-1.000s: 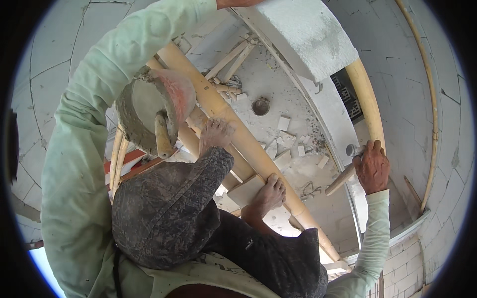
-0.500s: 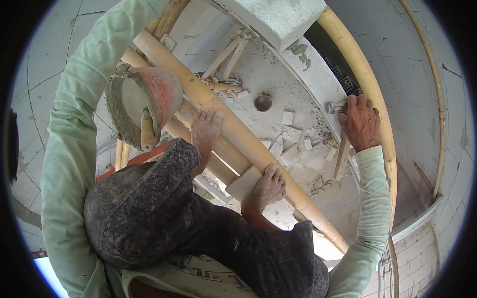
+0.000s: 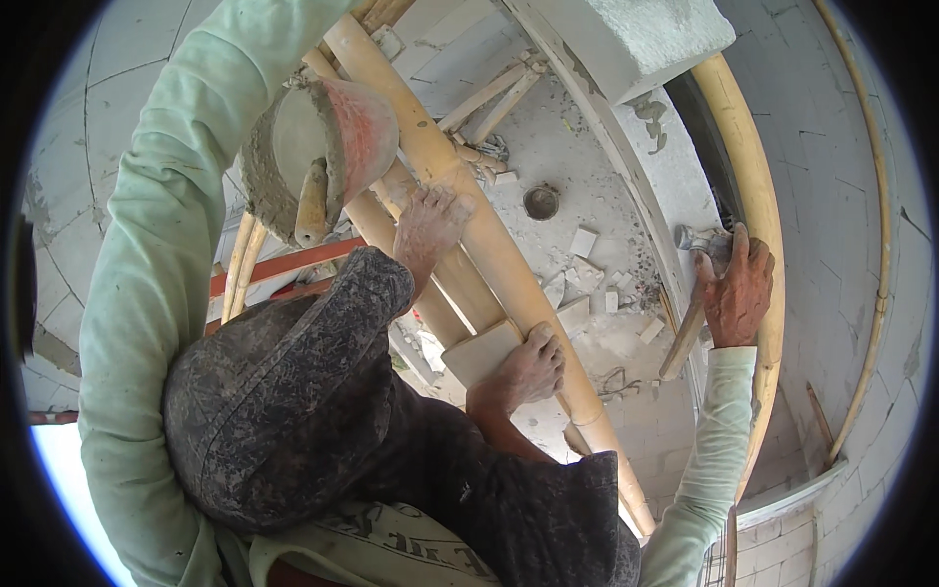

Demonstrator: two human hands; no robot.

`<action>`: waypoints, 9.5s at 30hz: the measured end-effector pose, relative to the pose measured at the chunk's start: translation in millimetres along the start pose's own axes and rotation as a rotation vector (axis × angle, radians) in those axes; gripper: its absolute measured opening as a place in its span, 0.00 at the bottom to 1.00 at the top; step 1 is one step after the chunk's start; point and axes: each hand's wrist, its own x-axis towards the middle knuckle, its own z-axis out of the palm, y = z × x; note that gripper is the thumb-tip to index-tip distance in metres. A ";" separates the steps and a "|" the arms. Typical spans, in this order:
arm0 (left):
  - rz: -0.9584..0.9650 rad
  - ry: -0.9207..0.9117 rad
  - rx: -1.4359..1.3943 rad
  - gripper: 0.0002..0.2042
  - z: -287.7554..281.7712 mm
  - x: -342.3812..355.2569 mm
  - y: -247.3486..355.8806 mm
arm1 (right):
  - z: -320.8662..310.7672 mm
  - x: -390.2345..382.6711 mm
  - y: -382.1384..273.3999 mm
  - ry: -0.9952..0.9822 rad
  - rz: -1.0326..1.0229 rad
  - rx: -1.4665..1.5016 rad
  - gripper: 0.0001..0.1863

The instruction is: The person applies mortar onto a structure using a trowel, places a building block onto the mortar, and taps the block into place using a hammer.

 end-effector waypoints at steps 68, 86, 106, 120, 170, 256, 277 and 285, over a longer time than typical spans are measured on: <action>0.438 0.199 -0.332 0.09 -246.9 332.9 -9.7 | 29.4 -69.8 -41.3 0.241 0.469 0.262 0.16; 0.447 0.217 -0.362 0.08 -243.6 331.7 -14.3 | 28.7 -70.0 -42.0 0.255 0.474 0.266 0.15; 0.493 0.247 -0.332 0.11 -242.0 335.7 -12.8 | 16.9 -80.5 -46.6 0.229 0.547 0.266 0.22; 0.398 0.351 -0.422 0.08 -239.7 333.9 -19.0 | 32.5 -94.6 -52.2 0.127 0.552 0.307 0.28; 0.276 0.405 -0.311 0.15 -224.7 332.5 -24.6 | -213.0 39.7 -102.4 0.552 -0.193 0.242 0.32; 0.196 0.402 -0.385 0.12 -224.2 324.6 -16.4 | -135.9 5.9 -80.8 0.498 0.004 0.633 0.33; 0.255 0.542 -0.483 0.12 -217.7 336.4 -28.7 | -46.8 -54.6 -104.2 0.217 0.376 1.115 0.29; 0.232 0.501 -0.485 0.12 -229.6 328.5 -16.4 | -22.6 -71.0 -97.4 0.323 0.396 1.110 0.28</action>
